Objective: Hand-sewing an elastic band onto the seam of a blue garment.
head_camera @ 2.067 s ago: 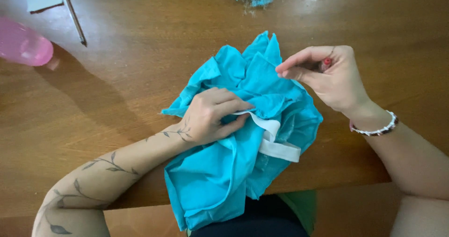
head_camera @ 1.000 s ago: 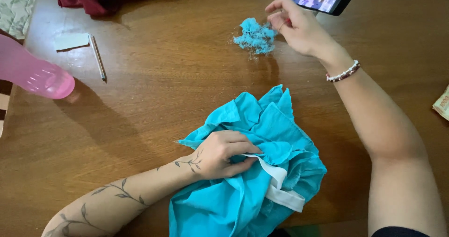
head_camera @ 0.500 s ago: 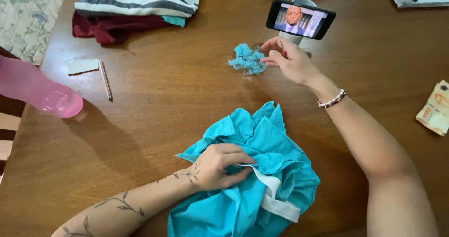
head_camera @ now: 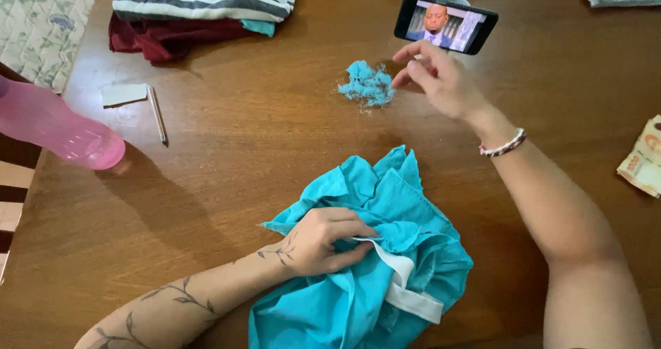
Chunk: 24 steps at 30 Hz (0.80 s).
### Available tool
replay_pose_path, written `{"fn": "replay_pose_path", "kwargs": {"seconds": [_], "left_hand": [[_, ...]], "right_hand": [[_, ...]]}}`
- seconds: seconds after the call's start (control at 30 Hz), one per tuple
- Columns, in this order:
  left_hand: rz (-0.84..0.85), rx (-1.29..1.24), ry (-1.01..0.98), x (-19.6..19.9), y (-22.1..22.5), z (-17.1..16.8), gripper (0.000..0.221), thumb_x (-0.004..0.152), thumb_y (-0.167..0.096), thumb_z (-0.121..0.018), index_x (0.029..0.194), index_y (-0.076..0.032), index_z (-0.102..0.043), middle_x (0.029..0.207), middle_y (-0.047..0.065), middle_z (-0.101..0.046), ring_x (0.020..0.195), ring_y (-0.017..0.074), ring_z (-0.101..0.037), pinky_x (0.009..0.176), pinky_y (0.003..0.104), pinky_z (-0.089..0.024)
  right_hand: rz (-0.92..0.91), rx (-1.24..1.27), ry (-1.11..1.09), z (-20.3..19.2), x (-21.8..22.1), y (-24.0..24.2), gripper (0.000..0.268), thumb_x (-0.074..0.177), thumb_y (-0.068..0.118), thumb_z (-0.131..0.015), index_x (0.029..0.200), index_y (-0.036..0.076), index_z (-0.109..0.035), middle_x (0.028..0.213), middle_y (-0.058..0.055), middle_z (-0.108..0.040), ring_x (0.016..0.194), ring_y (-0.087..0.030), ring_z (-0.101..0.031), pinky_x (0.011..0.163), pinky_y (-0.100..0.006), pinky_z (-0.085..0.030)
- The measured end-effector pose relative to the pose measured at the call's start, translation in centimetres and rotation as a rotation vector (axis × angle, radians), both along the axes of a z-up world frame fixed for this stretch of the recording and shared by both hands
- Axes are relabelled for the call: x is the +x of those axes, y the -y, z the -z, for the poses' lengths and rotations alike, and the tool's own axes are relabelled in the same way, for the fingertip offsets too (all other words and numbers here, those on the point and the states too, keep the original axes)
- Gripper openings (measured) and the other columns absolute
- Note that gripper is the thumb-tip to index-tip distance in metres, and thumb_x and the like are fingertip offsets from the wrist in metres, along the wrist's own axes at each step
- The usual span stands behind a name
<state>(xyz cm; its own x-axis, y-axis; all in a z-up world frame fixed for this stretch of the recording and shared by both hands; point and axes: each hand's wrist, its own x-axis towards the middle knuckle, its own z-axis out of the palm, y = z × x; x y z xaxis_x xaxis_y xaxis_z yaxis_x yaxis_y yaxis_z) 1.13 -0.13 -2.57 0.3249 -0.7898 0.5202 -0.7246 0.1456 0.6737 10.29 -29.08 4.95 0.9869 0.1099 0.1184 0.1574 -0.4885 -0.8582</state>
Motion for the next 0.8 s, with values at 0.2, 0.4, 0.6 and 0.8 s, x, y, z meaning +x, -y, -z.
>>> {"fn": "replay_pose_path", "kwargs": {"seconds": [0.2, 0.4, 0.6, 0.8], "left_hand": [[-0.002, 0.016, -0.002, 0.0, 0.0, 0.3, 0.018, 0.097, -0.016, -0.066, 0.111, -0.005, -0.068, 0.097, 0.012, -0.070, 0.083, 0.0260, -0.069, 0.073, 0.034, -0.058], [-0.063, -0.048, -0.052, -0.1, 0.4, -0.3, 0.010, 0.090, -0.009, -0.073, 0.099, -0.006, -0.073, 0.081, 0.010, -0.069, 0.069, 0.0274, -0.068, 0.059, 0.034, -0.057], [-0.069, -0.034, -0.044, -0.3, 0.5, -0.7, 0.011, 0.090, -0.008, -0.072, 0.100, -0.005, -0.072, 0.081, 0.012, -0.069, 0.068, 0.0278, -0.067, 0.059, 0.034, -0.057], [-0.132, -0.008, -0.130, -0.6, 0.5, -0.6, 0.010, 0.094, -0.011, -0.068, 0.103, -0.009, -0.073, 0.086, 0.010, -0.071, 0.074, 0.0298, -0.071, 0.064, 0.036, -0.059]], "right_hand": [[0.234, -0.022, -0.394, 0.1, 0.7, 1.9, 0.020, 0.109, 0.027, -0.043, 0.120, 0.018, -0.056, 0.108, -0.005, -0.072, 0.102, -0.014, -0.068, 0.074, -0.027, -0.048], [0.295, 0.050, -0.432, 4.1, -0.3, 6.0, 0.045, 0.108, 0.043, -0.044, 0.141, 0.014, -0.043, 0.133, -0.021, -0.048, 0.092, -0.034, -0.068, 0.073, -0.045, -0.061], [0.269, -0.532, -0.158, 2.4, -5.3, 5.1, 0.027, 0.106, 0.027, -0.051, 0.127, 0.016, -0.064, 0.102, -0.020, -0.072, 0.100, -0.042, -0.067, 0.090, -0.053, -0.050], [0.059, -0.232, 0.038, 0.6, -11.8, -1.8, 0.017, 0.095, 0.021, -0.064, 0.110, 0.015, -0.072, 0.090, -0.010, -0.074, 0.058, -0.020, -0.062, 0.062, -0.034, -0.056]]}}
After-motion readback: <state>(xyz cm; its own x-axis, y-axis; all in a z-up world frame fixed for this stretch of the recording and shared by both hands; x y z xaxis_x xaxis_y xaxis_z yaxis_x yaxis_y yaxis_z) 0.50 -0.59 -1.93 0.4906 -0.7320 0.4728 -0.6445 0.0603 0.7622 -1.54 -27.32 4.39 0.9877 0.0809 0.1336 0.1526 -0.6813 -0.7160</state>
